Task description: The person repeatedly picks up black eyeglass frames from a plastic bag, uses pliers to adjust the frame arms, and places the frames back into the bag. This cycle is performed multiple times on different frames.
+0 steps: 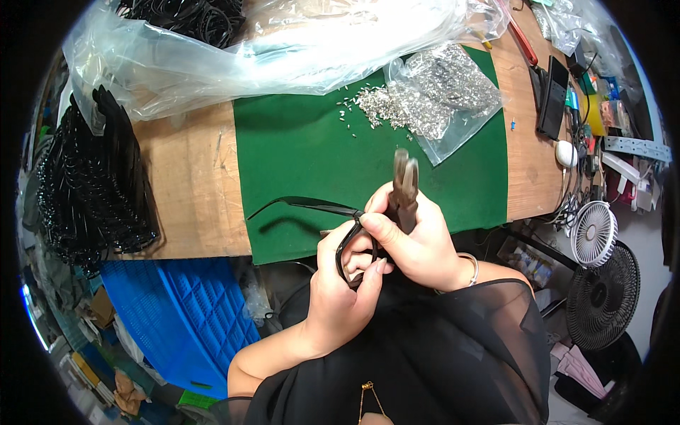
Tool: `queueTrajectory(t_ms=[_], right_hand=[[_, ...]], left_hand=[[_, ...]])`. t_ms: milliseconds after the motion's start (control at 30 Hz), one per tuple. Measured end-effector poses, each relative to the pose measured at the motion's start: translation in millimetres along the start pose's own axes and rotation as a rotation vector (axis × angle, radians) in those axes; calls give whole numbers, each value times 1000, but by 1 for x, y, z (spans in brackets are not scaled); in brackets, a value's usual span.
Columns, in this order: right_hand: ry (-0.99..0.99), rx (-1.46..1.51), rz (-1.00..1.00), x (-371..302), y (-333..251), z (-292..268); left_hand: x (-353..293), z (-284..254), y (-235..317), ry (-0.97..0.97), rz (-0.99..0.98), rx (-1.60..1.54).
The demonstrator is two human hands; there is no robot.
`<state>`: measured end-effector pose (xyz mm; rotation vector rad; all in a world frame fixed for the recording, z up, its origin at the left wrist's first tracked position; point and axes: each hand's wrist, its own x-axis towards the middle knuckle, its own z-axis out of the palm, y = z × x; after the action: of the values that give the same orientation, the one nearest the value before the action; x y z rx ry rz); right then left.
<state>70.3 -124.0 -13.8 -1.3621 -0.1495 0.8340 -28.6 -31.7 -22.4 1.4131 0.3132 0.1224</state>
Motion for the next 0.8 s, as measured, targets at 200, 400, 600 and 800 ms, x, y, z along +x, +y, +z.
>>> queueTrajectory(t_ms=[200,400,600,800], right_hand=[[-133,175,267,4,-13,-10],[-376,-511,-120,-1,-19,-35],[-651,-861,-311,7,-26,-31],[-772,-890,-457,16,-29,-34]], left_hand=[[2,-9,9,-115,-151,-136],[-12,-30,41,-122,-310,-286],[-21,-37,51,-140,-334,-258],[-27,-32,52,-126,-265,107]])
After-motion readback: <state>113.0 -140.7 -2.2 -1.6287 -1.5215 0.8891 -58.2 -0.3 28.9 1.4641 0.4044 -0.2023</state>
